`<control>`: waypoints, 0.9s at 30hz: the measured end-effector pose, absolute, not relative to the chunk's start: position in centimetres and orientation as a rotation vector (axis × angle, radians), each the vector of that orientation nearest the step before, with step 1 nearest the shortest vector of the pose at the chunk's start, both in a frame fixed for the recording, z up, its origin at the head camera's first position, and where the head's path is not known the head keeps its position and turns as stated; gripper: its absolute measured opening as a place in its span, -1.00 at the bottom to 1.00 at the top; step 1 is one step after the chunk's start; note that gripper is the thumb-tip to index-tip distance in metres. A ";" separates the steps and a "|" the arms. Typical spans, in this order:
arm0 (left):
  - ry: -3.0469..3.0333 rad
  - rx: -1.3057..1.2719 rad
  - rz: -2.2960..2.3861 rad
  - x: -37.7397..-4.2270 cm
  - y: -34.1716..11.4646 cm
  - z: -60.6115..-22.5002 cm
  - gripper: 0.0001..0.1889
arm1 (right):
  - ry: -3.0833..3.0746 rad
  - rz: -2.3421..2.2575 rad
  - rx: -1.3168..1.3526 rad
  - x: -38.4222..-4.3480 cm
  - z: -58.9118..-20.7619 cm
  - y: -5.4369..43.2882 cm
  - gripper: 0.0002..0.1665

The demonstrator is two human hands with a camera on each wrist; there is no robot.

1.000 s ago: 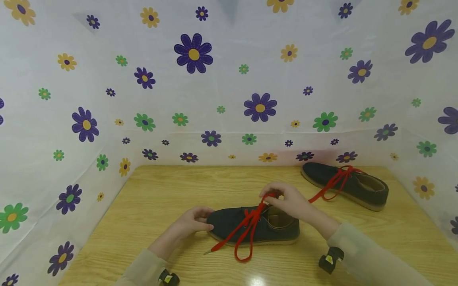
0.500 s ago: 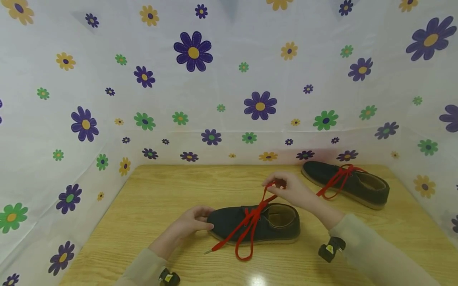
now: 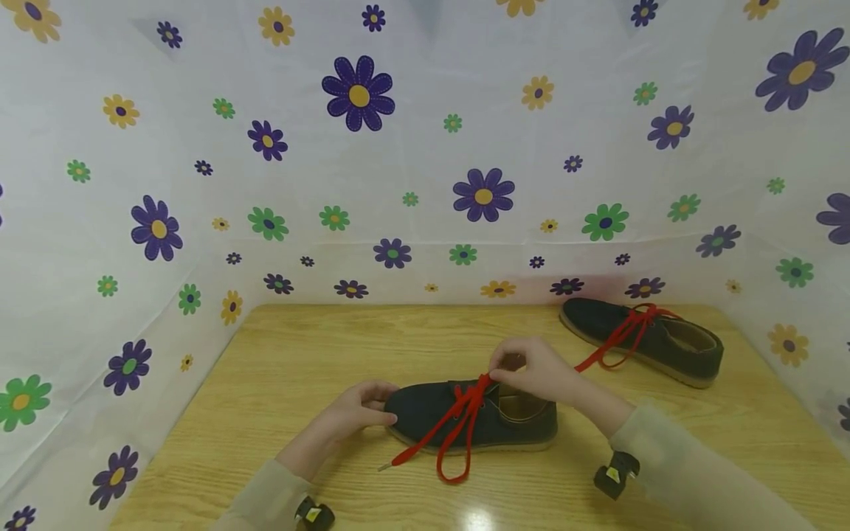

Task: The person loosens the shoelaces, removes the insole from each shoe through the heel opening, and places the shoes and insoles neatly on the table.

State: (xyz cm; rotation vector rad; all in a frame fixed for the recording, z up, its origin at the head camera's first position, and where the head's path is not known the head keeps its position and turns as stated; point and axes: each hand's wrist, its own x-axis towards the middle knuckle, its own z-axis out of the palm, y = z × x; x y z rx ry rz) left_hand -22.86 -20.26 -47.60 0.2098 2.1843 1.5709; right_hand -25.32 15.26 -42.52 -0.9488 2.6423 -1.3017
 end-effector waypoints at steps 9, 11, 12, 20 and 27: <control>2.191 0.190 1.570 -22.9 -20.2 -47.4 -0.39 | 2.597 -1.265 -1.041 -25.1 -43.5 15.2 -0.90; 2.184 0.192 1.572 -22.9 -20.2 -47.5 -0.39 | 2.595 -1.258 -1.056 -25.1 -43.6 15.2 -0.89; 2.181 0.193 1.571 -22.8 -20.2 -47.5 -0.39 | 2.599 -1.250 -1.065 -25.1 -43.7 15.2 -0.88; 2.184 0.196 1.564 -22.7 -20.3 -47.4 -0.38 | 2.648 -1.248 -1.080 -24.9 -43.4 15.0 -0.91; 2.204 0.189 1.542 -22.7 -20.2 -47.3 -0.39 | 2.597 -1.320 -1.037 -24.3 -42.6 14.8 -0.87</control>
